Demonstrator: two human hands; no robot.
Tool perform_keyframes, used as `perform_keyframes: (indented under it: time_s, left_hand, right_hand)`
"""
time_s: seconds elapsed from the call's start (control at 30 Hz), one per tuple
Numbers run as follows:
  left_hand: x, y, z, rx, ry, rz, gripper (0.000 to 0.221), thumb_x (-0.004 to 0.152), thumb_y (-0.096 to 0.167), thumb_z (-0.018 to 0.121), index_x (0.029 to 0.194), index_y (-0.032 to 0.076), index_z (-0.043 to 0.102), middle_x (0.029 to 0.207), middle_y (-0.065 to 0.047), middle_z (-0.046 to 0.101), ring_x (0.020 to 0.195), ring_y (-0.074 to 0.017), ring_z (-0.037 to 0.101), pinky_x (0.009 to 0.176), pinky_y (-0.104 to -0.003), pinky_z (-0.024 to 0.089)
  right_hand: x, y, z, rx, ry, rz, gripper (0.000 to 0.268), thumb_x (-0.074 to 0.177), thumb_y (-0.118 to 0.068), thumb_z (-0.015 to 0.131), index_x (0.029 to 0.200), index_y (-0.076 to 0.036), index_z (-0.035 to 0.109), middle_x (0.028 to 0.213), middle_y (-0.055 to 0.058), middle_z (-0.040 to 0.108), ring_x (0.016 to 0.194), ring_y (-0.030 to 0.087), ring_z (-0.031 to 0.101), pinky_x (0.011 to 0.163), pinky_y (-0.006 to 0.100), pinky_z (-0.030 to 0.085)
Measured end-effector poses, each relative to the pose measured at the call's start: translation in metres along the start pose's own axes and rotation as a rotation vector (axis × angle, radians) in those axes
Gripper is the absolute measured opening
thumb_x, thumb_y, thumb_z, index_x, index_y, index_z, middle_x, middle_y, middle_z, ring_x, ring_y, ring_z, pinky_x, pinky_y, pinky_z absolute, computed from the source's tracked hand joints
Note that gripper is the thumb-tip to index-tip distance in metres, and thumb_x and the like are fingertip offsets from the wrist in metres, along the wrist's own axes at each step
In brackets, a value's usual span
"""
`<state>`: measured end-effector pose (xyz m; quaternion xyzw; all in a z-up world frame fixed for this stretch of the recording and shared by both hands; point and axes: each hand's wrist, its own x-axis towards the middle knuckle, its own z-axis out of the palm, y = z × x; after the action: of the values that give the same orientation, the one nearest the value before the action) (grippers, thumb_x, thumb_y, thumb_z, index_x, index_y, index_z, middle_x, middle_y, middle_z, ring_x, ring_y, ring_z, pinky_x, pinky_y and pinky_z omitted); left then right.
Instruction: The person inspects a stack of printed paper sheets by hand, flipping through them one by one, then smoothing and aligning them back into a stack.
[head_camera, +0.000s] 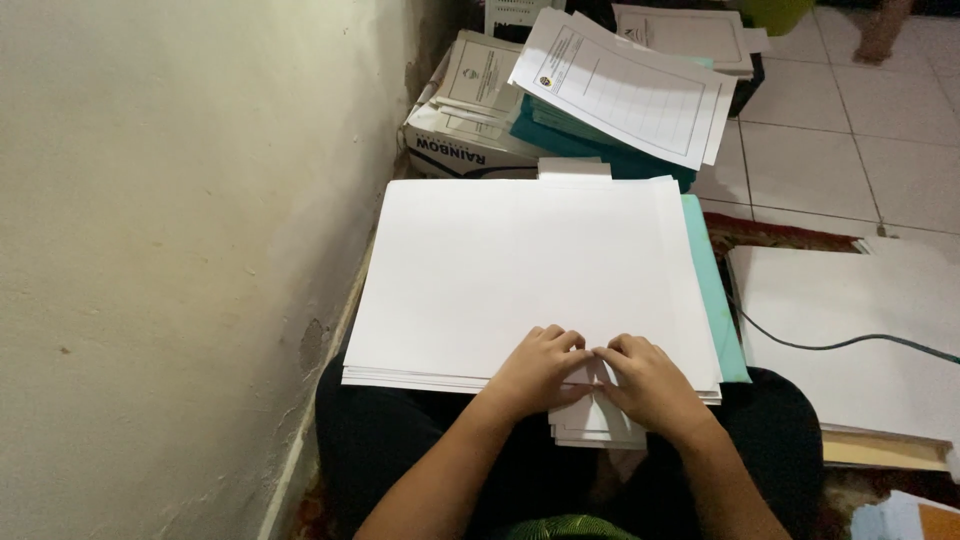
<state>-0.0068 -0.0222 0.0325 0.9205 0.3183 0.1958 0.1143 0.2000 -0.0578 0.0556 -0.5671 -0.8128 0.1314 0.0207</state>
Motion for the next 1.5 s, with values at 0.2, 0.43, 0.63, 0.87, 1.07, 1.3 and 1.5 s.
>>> perform_keyframes:
  time_s: [0.2, 0.43, 0.63, 0.87, 1.07, 1.3, 1.5]
  left_hand:
    - [-0.003, -0.005, -0.003, 0.021, -0.028, -0.044, 0.031, 0.08, 0.031, 0.082, 0.107, 0.018, 0.073, 0.107, -0.003, 0.07, 0.107, -0.0247, 0.065, 0.09, -0.039, 0.05]
    - [-0.003, 0.005, 0.017, 0.222, 0.134, -0.021, 0.006, 0.084, 0.019, 0.08, 0.087, 0.021, 0.075, 0.086, 0.003, 0.076, 0.089, -0.0169, 0.073, 0.08, -0.033, 0.049]
    - [-0.005, 0.069, -0.059, -0.039, 0.774, 0.349, 0.011, 0.095, 0.006, 0.061, 0.098, 0.005, 0.071, 0.094, -0.009, 0.074, 0.084, -0.0232, 0.066, 0.084, -0.04, 0.047]
    - [-0.002, 0.067, -0.05, -0.027, 0.564, 0.287, 0.022, 0.095, 0.004, 0.05, 0.106, 0.003, 0.069, 0.11, -0.016, 0.067, 0.101, -0.0347, 0.06, 0.087, -0.049, 0.046]
    - [-0.022, 0.042, -0.018, 0.223, 0.206, -0.068, 0.063, 0.071, 0.012, 0.071, 0.132, 0.006, 0.057, 0.135, -0.023, 0.057, 0.126, -0.0423, 0.051, 0.097, -0.056, 0.04]
    - [-0.029, 0.017, -0.013, 0.303, 0.174, -0.314, 0.034, 0.086, 0.0, 0.07, 0.118, 0.012, 0.073, 0.116, -0.017, 0.073, 0.108, -0.0358, 0.069, 0.078, -0.043, 0.05]
    - [-0.02, 0.04, -0.044, 0.161, -0.05, -0.298, 0.042, 0.082, -0.001, 0.073, 0.123, 0.008, 0.07, 0.125, -0.021, 0.069, 0.117, -0.0425, 0.064, 0.086, -0.057, 0.049]
  right_hand:
    - [-0.009, 0.007, 0.015, 0.003, 0.118, -0.028, 0.03, 0.09, -0.022, 0.071, 0.12, -0.018, 0.068, 0.107, 0.006, 0.071, 0.107, 0.025, 0.07, 0.092, 0.036, 0.054]
    - [0.006, 0.013, 0.027, -0.051, 0.231, -0.066, 0.028, 0.086, -0.014, 0.071, 0.114, -0.02, 0.071, 0.102, 0.003, 0.069, 0.1, 0.024, 0.07, 0.087, 0.035, 0.055]
    - [0.015, -0.002, 0.004, 0.528, 0.282, -0.015, 0.043, 0.088, -0.007, 0.063, 0.131, -0.014, 0.069, 0.113, 0.006, 0.068, 0.1, 0.022, 0.066, 0.085, 0.033, 0.051]
    - [0.023, -0.029, 0.033, 0.452, 0.369, -0.142, 0.047, 0.094, -0.011, 0.06, 0.14, -0.023, 0.061, 0.131, 0.009, 0.057, 0.115, 0.024, 0.063, 0.094, 0.035, 0.052]
    - [0.024, -0.023, 0.06, 0.427, 0.416, -0.156, 0.03, 0.092, -0.012, 0.062, 0.122, -0.011, 0.068, 0.119, 0.009, 0.069, 0.103, 0.026, 0.069, 0.084, 0.039, 0.057]
    - [-0.004, 0.011, 0.013, 0.571, 0.282, 0.109, 0.044, 0.099, -0.048, 0.052, 0.133, -0.025, 0.068, 0.148, 0.005, 0.056, 0.136, 0.032, 0.052, 0.116, 0.054, 0.035]
    - [-0.012, 0.05, 0.002, 1.831, 0.342, 0.519, 0.068, 0.094, 0.007, 0.037, 0.16, -0.002, 0.021, 0.167, 0.023, 0.022, 0.156, 0.029, 0.022, 0.122, 0.035, 0.023]
